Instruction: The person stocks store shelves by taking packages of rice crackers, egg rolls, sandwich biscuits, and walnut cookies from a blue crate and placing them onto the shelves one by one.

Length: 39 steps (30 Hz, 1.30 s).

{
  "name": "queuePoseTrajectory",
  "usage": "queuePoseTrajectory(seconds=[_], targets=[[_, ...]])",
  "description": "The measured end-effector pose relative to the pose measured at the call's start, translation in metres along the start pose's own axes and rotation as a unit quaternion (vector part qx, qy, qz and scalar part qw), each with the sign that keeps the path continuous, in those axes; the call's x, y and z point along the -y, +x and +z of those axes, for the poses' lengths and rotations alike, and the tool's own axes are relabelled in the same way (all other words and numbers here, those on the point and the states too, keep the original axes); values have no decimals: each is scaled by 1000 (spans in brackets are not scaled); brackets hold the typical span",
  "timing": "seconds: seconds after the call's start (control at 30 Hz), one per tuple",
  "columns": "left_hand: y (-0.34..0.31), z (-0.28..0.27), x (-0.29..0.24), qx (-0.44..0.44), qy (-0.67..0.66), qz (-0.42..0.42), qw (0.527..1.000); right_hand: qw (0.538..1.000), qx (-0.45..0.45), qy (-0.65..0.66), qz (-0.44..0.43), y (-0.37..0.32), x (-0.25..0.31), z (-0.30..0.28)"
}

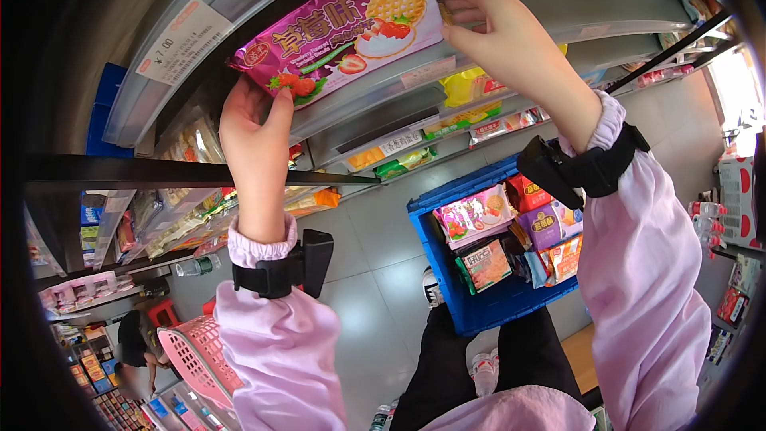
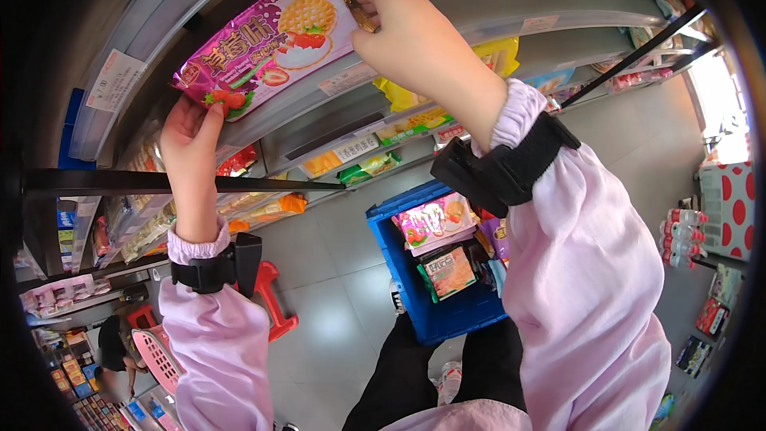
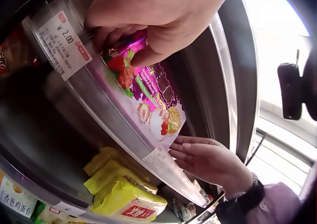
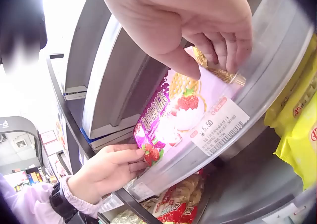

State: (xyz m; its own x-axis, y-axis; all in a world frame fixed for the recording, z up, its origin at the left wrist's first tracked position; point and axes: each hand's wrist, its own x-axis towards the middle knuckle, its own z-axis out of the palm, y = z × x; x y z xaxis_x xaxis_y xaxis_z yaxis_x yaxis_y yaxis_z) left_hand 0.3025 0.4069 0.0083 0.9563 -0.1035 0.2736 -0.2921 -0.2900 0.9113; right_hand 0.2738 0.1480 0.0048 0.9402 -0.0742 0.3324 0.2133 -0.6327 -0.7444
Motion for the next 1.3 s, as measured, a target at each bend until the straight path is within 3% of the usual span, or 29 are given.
queuePoseTrajectory(seconds=[0.07, 0.17, 0.33, 0.47, 0.53, 0.7, 0.9, 1.3], targets=[[-4, 1, 0, -3, 13, 20, 1000, 999, -6, -41, -23, -7, 1, -3], [-22, 1, -1, -92, 36, 13, 995, 999, -17, -18, -39, -26, 12, -11], [-84, 5, -17, -101, 56, 107, 988, 994, -46, 93, -30, -91, 21, -22], [-162, 11, 3, -76, 53, 10, 996, 991, 3, 87, 98, -162, 11, -26], [-199, 21, 13, -38, 107, -33, 993, 971, 7, 139, 197, -206, -4, -18], [-270, 54, 21, 55, 87, -139, 985, 919, 41, 185, 346, -310, -29, 5], [-309, 93, 38, 138, 60, -200, 968, 903, 113, 163, 381, -335, -39, 29], [-332, 140, 90, 176, 104, -225, 953, 868, 141, 176, 443, -399, -119, 57]])
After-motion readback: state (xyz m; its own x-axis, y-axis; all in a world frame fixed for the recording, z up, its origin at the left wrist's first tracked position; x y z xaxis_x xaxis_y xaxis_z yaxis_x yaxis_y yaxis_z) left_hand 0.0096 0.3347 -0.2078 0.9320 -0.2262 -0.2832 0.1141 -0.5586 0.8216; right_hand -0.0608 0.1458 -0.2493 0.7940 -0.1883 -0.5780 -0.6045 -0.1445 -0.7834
